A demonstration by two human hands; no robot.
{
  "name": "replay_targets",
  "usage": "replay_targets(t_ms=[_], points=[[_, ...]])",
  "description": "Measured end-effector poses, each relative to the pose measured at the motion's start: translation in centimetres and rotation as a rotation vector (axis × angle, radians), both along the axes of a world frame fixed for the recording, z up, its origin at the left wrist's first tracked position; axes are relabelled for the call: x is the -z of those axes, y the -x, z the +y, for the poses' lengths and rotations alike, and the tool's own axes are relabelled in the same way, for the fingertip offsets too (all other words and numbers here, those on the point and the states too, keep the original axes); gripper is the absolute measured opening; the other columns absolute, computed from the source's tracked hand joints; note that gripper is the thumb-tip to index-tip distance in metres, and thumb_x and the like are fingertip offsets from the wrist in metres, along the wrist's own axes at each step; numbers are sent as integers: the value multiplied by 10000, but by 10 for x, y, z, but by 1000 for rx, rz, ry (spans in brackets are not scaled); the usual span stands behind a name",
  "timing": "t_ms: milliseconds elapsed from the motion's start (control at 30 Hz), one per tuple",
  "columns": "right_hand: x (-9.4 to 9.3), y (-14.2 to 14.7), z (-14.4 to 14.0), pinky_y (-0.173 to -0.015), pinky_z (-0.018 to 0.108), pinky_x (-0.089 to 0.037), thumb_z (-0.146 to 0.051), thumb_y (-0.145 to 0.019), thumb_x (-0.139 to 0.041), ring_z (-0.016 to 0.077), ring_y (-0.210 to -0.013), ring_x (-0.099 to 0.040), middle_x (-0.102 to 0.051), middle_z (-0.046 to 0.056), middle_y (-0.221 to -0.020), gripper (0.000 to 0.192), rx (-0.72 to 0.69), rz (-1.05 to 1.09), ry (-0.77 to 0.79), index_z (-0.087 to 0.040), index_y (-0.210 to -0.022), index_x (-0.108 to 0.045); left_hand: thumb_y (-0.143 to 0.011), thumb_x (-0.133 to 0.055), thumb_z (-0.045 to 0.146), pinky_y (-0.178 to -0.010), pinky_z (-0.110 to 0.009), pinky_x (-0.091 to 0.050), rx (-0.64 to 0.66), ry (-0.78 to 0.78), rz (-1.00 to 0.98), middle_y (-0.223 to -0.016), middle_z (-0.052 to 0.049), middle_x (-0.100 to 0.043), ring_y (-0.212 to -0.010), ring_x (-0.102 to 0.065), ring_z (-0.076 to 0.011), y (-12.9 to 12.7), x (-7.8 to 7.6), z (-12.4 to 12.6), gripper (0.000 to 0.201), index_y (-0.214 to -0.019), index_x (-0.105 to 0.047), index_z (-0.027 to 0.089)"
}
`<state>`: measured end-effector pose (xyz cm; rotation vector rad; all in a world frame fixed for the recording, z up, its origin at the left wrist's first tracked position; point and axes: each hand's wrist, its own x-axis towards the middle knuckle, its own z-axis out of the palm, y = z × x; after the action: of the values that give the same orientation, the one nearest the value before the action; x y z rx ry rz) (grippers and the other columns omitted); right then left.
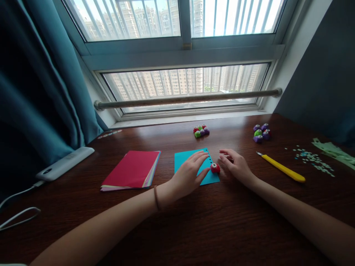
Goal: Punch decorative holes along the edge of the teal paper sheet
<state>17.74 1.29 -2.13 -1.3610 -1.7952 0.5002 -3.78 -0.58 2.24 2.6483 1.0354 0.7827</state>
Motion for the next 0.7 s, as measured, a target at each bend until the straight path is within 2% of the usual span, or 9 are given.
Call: replay_targets(t_ms=[100, 167, 233, 300, 367, 433, 533, 633, 700], points=[[5, -3, 13, -945, 391, -386, -416, -783, -542, 250, -1069, -510, -568, 110, -1132, 422, -20, 33, 88, -148, -1108, -559, -868, -486, 278, -1048, -388, -335, -69, 123, -121, -1318, -150, -451, -1255, -384, -231, -16, -5, 21, 420, -1245, -440, 99], [8, -2, 19, -986, 411, -340, -432, -759, -553, 265, -1126, -460, -545, 117, -1156, 463, -50, -12, 92, -147, -1125, -550, -852, -509, 270, -1050, -403, -318, -32, 197, -166, -1327, -147, -444, -1267, -366, -241, -23, -8, 37, 434, -1248, -439, 106], [9, 2, 24, -1016, 431, -294, -441, -747, -559, 281, -1179, -401, -521, 119, -1190, 490, -64, -77, 84, -154, -1143, -539, -830, -544, 282, -1049, -398, -308, 90, 306, -155, -1332, -123, -447, -1263, -369, -243, -27, -9, 51, 454, -1247, -450, 131], [10, 7, 25, -1037, 449, -252, -445, -733, -572, 303, -1232, -327, -484, 123, -1243, 541, -62, -143, 91, -149, -1182, -512, -804, -579, 291, -1027, -370, -333, 273, 469, -104, -1302, -92, -487, -1219, -425, -229, -28, -11, 65, 456, -1227, -479, 153], [10, 10, 25, -1044, 455, -232, -458, -731, -572, 322, -1257, -275, -463, 136, -1266, 586, -61, -191, 112, -121, -1204, -494, -757, -633, 310, -991, -345, -365, 377, 590, -55, -1254, -87, -527, -1174, -465, -224, -29, -13, 77, 499, -1209, -499, 149], [10, 10, 24, -1037, 451, -239, -468, -745, -554, 325, -1244, -287, -474, 140, -1246, 563, -72, -206, 133, -110, -1178, -513, -695, -689, 342, -933, -323, -400, 392, 647, 32, -1197, -88, -556, -1134, -484, -228, -30, -16, 90, 545, -1173, -524, 139], [10, 8, 25, -1018, 454, -254, -453, -740, -571, 318, -1216, -320, -508, 112, -1206, 498, -115, -196, 132, -153, -1137, -544, -588, -752, 401, -794, -305, -442, 326, 656, 208, -1062, -84, -590, -995, -529, -232, -36, -21, 104, 598, -1081, -565, 120], [10, 6, 26, -996, 453, -274, -442, -693, -623, 325, -1203, -325, -515, 107, -1190, 529, -122, -184, 147, -162, -1135, -544, -511, -781, 432, -645, -277, -438, 360, 749, 365, -779, -34, -618, -748, -548, -186, -42, -27, 114, 501, -872, -645, 111], [8, 6, 26, -991, 447, -277, -461, -692, -620, 324, -1187, -337, -516, 104, -1181, 519, -123, -176, 165, -163, -1112, -557, -529, -764, 449, -592, -255, -421, 408, 839, 463, -654, -6, -599, -656, -527, -156, -47, -32, 120, 415, -780, -676, 131]])
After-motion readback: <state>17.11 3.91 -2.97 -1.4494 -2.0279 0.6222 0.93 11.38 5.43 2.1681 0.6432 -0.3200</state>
